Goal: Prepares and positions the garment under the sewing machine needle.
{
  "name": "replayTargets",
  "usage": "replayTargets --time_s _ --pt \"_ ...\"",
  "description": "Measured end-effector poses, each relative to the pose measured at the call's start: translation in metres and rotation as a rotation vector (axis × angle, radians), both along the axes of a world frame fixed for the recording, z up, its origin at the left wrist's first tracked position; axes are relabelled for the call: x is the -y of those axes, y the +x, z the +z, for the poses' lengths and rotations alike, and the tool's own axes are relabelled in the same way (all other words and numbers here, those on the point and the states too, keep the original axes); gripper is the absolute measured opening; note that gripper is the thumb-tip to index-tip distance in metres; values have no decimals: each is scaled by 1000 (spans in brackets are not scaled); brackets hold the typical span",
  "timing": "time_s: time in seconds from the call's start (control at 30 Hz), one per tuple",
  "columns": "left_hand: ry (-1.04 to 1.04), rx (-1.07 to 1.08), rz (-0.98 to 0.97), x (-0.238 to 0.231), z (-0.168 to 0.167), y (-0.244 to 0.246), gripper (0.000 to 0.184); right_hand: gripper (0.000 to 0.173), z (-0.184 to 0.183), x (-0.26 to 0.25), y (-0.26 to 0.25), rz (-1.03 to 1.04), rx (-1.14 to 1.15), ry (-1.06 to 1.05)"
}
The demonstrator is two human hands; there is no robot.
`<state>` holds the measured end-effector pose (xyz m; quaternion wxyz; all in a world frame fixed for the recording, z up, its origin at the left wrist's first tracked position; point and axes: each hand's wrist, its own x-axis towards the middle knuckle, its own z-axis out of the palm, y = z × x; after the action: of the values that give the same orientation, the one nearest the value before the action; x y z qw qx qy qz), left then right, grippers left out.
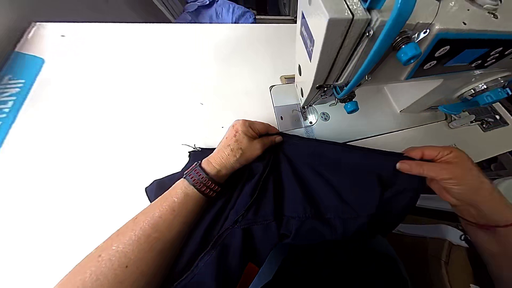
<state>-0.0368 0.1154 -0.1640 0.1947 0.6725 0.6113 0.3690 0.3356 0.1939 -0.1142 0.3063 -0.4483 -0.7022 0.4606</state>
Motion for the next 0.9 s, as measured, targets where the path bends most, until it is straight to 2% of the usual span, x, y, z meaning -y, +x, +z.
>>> replayTargets --time_s 0.03,0.07,0.1,0.2,0.3,0.4,0.5,0.57,0.6,0.7,0.73,0.83,0.9 --pt "-3 47 -11 -2 -1 5 10 18 12 -12 3 12 -98 -127" --pt "2 57 -13 -5 -3 11 10 20 20 -23 4 24 -145 -140" --pt "3 31 -4 -9 -4 18 11 21 25 -33 1 10 -120 -45" --pt "-59 -79 48 -21 0 35 16 21 13 -64 -26 -28 419 494" --pt "-271 -128 100 -38 16 44 20 22 -13 -90 -60 90 759 606" --pt "-533 -113 126 -54 34 44 21 13 -21 -111 -78 145 826 552" --pt "-708 -44 164 -65 42 39 17 11 -14 -131 -89 106 765 215" --pt "-787 -9 218 -70 44 38 15 1 -15 -146 -93 59 760 73" --pt "-814 4 236 -73 46 38 15 8 -13 -151 -98 68 848 68" --pt "-890 -6 272 -84 56 44 16 38 -6 -153 -123 154 1240 232" --pt "-906 -9 287 -86 59 47 16 41 -2 -147 -132 145 1276 249" --pt "-922 -35 309 -90 65 54 16 42 6 -135 -149 190 1194 258" --pt "-932 -130 308 -93 71 56 20 41 -23 -155 -154 197 1099 301"
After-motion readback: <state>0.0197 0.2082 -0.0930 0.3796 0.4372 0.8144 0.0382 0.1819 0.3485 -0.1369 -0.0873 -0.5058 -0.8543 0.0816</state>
